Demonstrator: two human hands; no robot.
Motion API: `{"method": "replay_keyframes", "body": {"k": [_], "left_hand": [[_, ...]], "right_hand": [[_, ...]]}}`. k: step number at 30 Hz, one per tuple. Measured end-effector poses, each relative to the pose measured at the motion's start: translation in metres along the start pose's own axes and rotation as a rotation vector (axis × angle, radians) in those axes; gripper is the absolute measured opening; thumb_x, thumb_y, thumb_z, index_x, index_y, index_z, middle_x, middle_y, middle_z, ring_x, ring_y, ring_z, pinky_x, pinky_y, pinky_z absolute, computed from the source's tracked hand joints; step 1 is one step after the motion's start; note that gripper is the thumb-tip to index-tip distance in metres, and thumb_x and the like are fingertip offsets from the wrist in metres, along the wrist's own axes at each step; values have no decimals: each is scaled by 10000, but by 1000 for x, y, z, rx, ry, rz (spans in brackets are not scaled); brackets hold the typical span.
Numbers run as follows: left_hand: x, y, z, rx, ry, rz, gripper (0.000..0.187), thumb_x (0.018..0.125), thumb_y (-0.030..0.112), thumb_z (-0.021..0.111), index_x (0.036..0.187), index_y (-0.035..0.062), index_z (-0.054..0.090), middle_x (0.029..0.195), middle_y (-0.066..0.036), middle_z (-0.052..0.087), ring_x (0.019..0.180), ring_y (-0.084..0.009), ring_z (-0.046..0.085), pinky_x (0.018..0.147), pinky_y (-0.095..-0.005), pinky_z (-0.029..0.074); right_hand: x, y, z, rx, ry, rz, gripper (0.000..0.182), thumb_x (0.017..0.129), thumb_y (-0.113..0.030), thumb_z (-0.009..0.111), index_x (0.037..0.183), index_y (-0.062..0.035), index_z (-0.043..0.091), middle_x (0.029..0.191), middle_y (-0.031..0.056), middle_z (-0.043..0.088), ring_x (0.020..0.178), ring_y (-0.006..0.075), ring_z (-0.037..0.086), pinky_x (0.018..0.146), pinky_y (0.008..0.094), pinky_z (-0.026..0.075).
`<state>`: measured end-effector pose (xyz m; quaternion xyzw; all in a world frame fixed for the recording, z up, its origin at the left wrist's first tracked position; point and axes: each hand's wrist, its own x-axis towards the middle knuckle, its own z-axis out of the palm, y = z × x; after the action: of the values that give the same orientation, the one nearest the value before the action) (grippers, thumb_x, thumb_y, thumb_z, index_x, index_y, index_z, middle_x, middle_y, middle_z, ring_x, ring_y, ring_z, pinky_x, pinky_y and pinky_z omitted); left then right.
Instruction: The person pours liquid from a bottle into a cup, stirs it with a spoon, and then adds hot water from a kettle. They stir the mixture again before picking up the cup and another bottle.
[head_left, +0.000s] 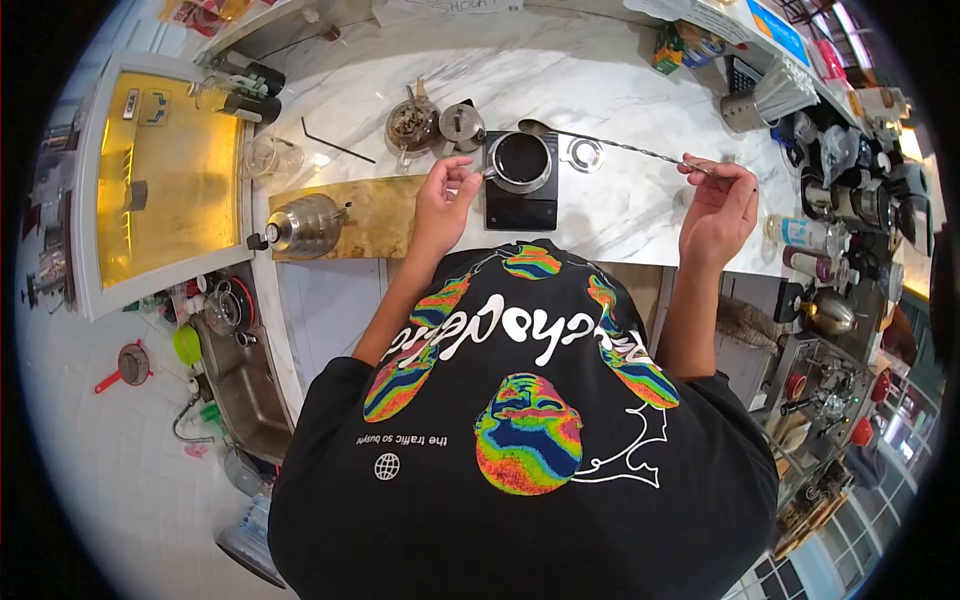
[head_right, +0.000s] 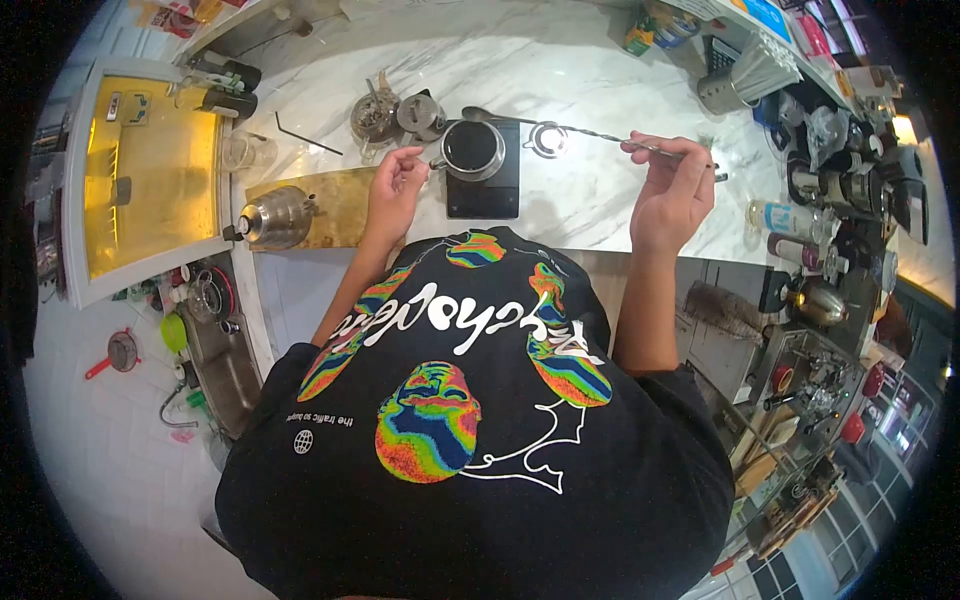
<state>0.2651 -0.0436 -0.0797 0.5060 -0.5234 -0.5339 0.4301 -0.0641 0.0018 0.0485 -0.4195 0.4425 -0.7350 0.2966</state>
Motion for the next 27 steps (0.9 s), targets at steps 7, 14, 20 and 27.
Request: {"method": "replay_keyframes", "body": {"k": [7, 14, 20, 27], "left_hand": [[8, 30, 11, 226, -55, -5, 210, 988, 173, 690, 1164, 60, 667, 942, 3, 644, 835, -75, 562, 746, -248, 468], [22, 21, 3, 301, -155, -36, 244, 970, 253, 719, 918, 18, 676, 776, -24, 658, 728, -98, 578, 703, -282, 483], [30, 11, -2, 281, -233, -46, 257, 977, 260, 713, 890, 25, 658, 740, -2, 617, 695, -85, 527, 660, -279, 450], [33, 21, -4, 283, -279, -70, 283, 979, 266, 710, 867, 16, 637, 731, 4, 597, 682, -88, 502, 641, -287, 439]], "right_hand": [[-35, -18, 25, -266, -140, -147, 344, 1123, -192, 361, 1016, 24, 605, 870, 154, 686, 845, 227, 669, 1023, 481, 495], [-64, -9, 41, -388, -253, -155, 235, 1058, -82, 468, 961, 33, 649, 875, 122, 687, 852, 219, 663, 873, 344, 522], [-79, -16, 60, -507, -244, -135, 148, 1029, -64, 538, 993, 14, 659, 889, 128, 683, 791, 237, 648, 728, 329, 507], [-90, -9, 86, -675, -203, -87, 106, 992, -101, 632, 1016, -15, 689, 917, 119, 697, 793, 294, 654, 731, 371, 513]]}}
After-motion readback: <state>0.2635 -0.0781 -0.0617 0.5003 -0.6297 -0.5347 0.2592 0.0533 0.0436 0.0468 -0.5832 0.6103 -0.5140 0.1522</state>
